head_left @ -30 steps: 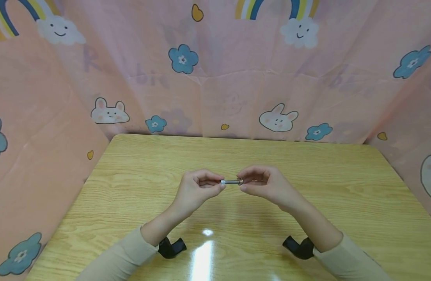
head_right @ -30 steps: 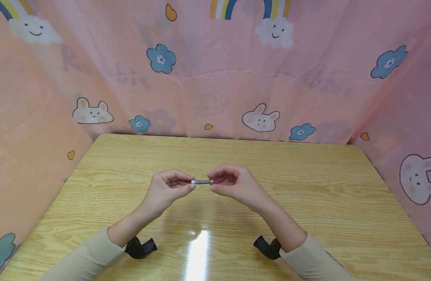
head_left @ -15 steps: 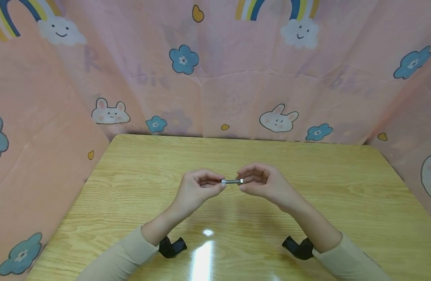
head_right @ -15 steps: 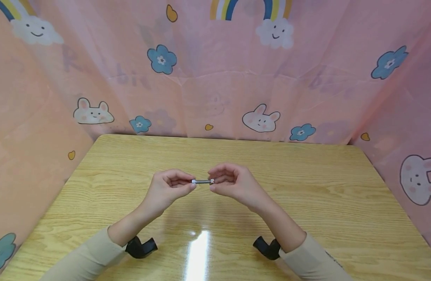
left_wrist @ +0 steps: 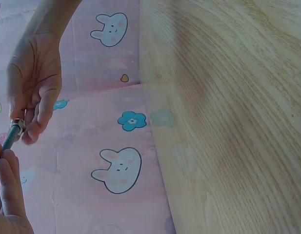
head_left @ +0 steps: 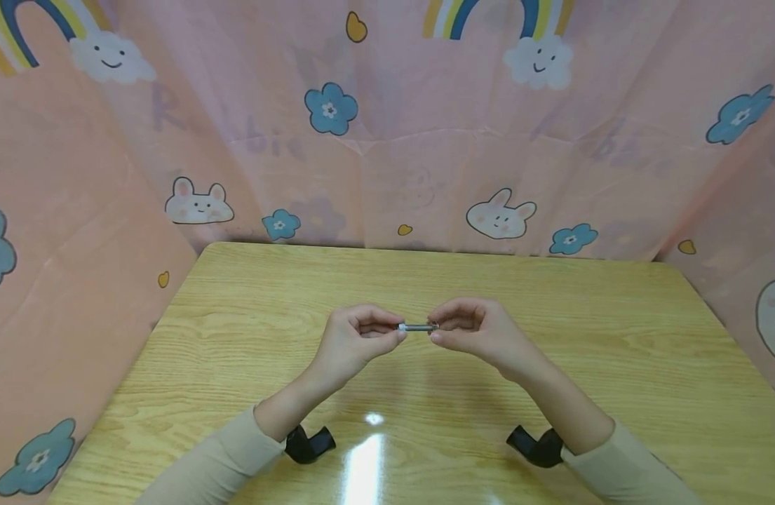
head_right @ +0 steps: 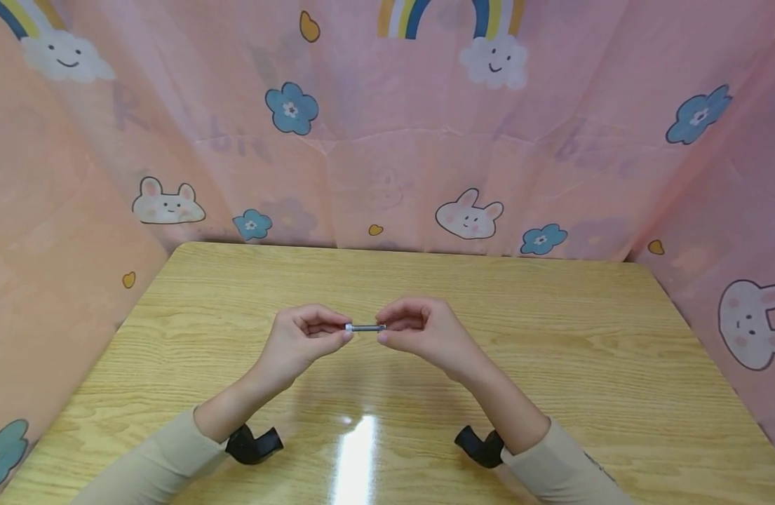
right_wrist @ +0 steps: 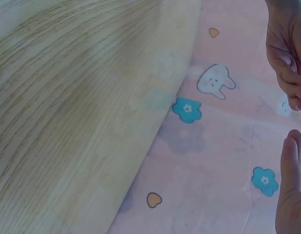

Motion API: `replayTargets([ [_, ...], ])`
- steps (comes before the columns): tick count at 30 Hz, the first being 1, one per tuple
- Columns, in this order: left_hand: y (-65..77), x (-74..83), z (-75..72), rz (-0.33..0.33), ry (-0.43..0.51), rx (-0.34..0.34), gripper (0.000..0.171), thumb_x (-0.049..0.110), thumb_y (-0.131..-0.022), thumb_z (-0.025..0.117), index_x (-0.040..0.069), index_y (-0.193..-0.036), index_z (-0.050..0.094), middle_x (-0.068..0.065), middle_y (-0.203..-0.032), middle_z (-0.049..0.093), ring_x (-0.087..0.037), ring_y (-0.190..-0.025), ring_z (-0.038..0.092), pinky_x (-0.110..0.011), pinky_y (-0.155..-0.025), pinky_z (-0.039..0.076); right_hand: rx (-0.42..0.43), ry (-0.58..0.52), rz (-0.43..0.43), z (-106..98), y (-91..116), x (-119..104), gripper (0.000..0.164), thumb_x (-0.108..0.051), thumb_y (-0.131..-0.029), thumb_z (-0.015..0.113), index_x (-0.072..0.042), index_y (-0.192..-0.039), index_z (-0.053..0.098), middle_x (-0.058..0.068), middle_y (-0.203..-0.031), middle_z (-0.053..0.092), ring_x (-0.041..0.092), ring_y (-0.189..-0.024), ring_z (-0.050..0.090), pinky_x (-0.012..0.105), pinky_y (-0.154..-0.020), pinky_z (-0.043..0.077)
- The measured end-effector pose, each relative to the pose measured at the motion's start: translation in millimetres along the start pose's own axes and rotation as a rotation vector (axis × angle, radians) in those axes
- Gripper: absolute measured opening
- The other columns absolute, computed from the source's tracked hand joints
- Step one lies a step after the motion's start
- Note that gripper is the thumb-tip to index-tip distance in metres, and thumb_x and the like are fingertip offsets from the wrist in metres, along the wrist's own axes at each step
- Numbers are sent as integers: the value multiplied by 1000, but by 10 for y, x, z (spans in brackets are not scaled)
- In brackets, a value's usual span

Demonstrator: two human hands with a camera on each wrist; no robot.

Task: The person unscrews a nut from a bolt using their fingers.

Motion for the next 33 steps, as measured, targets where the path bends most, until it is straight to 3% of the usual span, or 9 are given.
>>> replayTargets([
  [4,-3,-15,-4,-6,-4,3,19,0,-82,69,-10,-99,66,-16,-91,68,-19,-78,67,-30,-70,56,-20,11,-30,7,2,-15,40,-7,-84,68,6,-119,54,22,-112,58,28,-98,62,34,-79,55],
  [9,-5,-29,-7,-7,-13,6,20,1,-82,69,-9,-99,66,-16,-92,68,-19,-79,67,-30,-70,56,-2,21,23,-4,-15,17,31,-16,-93,59,9,-111,58,21,-92,66,23,-81,67,35,-74,56],
  [12,-4,-34,-10,-6,-15,5,21,1,-82,69,-10,-99,65,-15,-92,68,-19,-79,67,-30,-70,56,12,19,36,-11,-10,23,29,-13,-91,62,11,-105,59,16,-88,67,18,-78,67,34,-74,56],
  [17,0,-31,-12,-5,-8,5,18,0,-82,69,-8,-98,66,-15,-91,68,-19,-78,67,-30,-69,56,9,20,-2,-16,11,0,35,-5,-83,69,8,-113,57,18,-105,63,19,-91,65,32,-78,55],
  [20,0,-27,-6,1,-5,6,17,0,-82,69,-6,-97,68,-15,-91,68,-19,-78,68,-31,-69,57,-5,17,4,-16,6,6,36,-9,-87,66,8,-117,55,21,-107,62,21,-92,65,34,-79,55],
  [26,1,-19,1,9,-8,9,16,0,-82,69,-6,-97,68,-15,-91,69,-20,-78,68,-31,-69,57,-36,20,60,1,-7,63,33,-17,-92,60,11,-110,58,22,-92,67,21,-82,67,35,-77,55],
  [33,13,-2,-3,14,-9,9,16,-1,-82,69,-6,-97,68,-15,-91,68,-18,-78,68,-30,-70,56,-43,22,-29,3,9,4,34,-5,-85,67,8,-115,56,17,-101,64,22,-88,65,32,-77,55],
])
Point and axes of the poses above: each hand's wrist, its own y-axis away from the middle knuckle, its own z-axis out of the palm, x = y × z, the point moved 7 cm from there along -y, towards the middle knuckle
